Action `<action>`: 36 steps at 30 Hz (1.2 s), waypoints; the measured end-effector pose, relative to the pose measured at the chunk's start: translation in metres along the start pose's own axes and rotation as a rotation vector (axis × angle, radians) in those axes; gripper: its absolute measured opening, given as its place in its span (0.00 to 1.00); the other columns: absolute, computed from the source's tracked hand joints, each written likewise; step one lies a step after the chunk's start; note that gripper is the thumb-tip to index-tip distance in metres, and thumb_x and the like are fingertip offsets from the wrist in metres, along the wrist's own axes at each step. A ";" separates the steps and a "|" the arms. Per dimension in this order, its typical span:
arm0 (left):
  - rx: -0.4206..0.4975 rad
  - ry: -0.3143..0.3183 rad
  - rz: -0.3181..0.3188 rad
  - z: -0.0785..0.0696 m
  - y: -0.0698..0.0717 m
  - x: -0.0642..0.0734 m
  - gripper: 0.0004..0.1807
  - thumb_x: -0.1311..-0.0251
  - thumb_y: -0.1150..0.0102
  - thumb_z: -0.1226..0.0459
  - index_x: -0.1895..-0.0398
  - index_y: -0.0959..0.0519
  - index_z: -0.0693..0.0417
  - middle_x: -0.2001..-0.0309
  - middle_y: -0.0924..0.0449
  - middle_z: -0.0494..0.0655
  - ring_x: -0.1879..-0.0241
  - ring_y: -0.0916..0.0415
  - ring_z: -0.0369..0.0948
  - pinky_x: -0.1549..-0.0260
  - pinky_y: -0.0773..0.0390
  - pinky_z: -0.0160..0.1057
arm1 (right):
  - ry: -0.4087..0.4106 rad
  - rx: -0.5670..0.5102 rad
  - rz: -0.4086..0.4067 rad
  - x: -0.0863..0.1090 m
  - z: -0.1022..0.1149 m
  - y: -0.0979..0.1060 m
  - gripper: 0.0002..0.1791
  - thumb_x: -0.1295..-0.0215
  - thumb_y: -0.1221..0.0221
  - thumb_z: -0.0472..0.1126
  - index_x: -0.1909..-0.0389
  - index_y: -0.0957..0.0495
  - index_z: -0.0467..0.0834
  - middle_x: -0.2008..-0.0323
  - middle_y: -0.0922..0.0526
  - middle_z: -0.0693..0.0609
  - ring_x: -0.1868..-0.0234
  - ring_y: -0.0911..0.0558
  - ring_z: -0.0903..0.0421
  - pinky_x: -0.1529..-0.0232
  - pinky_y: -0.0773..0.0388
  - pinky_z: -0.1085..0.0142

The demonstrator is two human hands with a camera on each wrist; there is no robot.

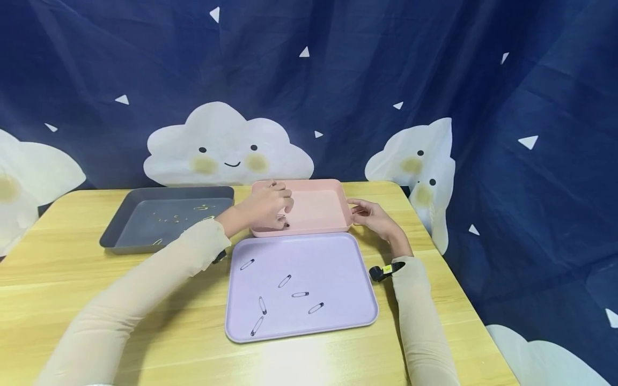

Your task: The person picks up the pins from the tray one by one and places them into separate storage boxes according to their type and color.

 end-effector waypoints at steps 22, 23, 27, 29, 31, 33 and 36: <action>0.090 -0.321 0.043 -0.066 0.013 0.037 0.13 0.50 0.28 0.57 0.61 0.19 0.41 0.60 0.21 0.38 0.55 0.28 0.42 0.51 0.28 0.44 | -0.021 -0.027 0.007 0.000 -0.001 0.000 0.31 0.26 0.45 0.32 0.25 0.39 0.35 0.38 0.28 0.26 0.46 0.22 0.55 0.50 0.19 0.71; 0.095 -0.333 0.047 -0.070 0.013 0.039 0.13 0.50 0.28 0.57 0.61 0.19 0.40 0.59 0.21 0.38 0.55 0.28 0.41 0.51 0.27 0.44 | -0.023 -0.028 0.006 0.000 -0.001 0.000 0.30 0.26 0.45 0.32 0.25 0.39 0.35 0.38 0.28 0.26 0.45 0.22 0.55 0.50 0.19 0.71; 0.123 -0.369 0.068 -0.081 0.009 0.045 0.11 0.49 0.27 0.58 0.62 0.17 0.39 0.59 0.22 0.37 0.54 0.28 0.40 0.52 0.27 0.43 | -0.032 -0.022 0.004 0.001 0.000 -0.001 0.30 0.26 0.45 0.32 0.25 0.38 0.36 0.38 0.27 0.27 0.45 0.22 0.56 0.50 0.19 0.72; 0.138 -0.373 0.091 -0.086 0.007 0.047 0.10 0.49 0.27 0.58 0.63 0.16 0.39 0.59 0.22 0.37 0.54 0.28 0.39 0.53 0.27 0.42 | -0.035 -0.018 0.003 0.001 -0.001 -0.001 0.31 0.26 0.45 0.32 0.25 0.38 0.36 0.38 0.27 0.27 0.45 0.22 0.55 0.50 0.19 0.72; 0.156 -0.373 0.114 -0.089 0.005 0.048 0.09 0.48 0.28 0.59 0.64 0.15 0.38 0.60 0.23 0.36 0.54 0.29 0.38 0.53 0.28 0.41 | -0.035 -0.020 0.003 0.001 0.000 0.000 0.31 0.26 0.45 0.32 0.25 0.38 0.35 0.37 0.27 0.27 0.45 0.22 0.55 0.50 0.19 0.72; 0.162 -0.373 0.136 -0.091 0.003 0.049 0.09 0.48 0.29 0.60 0.64 0.15 0.37 0.60 0.23 0.35 0.54 0.30 0.38 0.51 0.28 0.41 | -0.033 -0.025 0.003 0.001 0.000 -0.001 0.31 0.26 0.45 0.32 0.25 0.38 0.35 0.38 0.27 0.26 0.45 0.22 0.55 0.50 0.19 0.72; 0.162 -0.386 0.150 -0.095 0.000 0.050 0.09 0.47 0.30 0.61 0.64 0.14 0.35 0.60 0.23 0.34 0.55 0.31 0.37 0.50 0.29 0.40 | -0.027 -0.027 0.005 0.000 0.000 -0.001 0.31 0.26 0.45 0.31 0.25 0.39 0.34 0.38 0.28 0.26 0.46 0.22 0.55 0.50 0.19 0.71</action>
Point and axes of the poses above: each hand's wrist, its own x-axis away from the middle knuckle, its own y-axis out of the back of the hand, z = x × y, the point moved 6 cm from there along -x, towards the middle knuckle
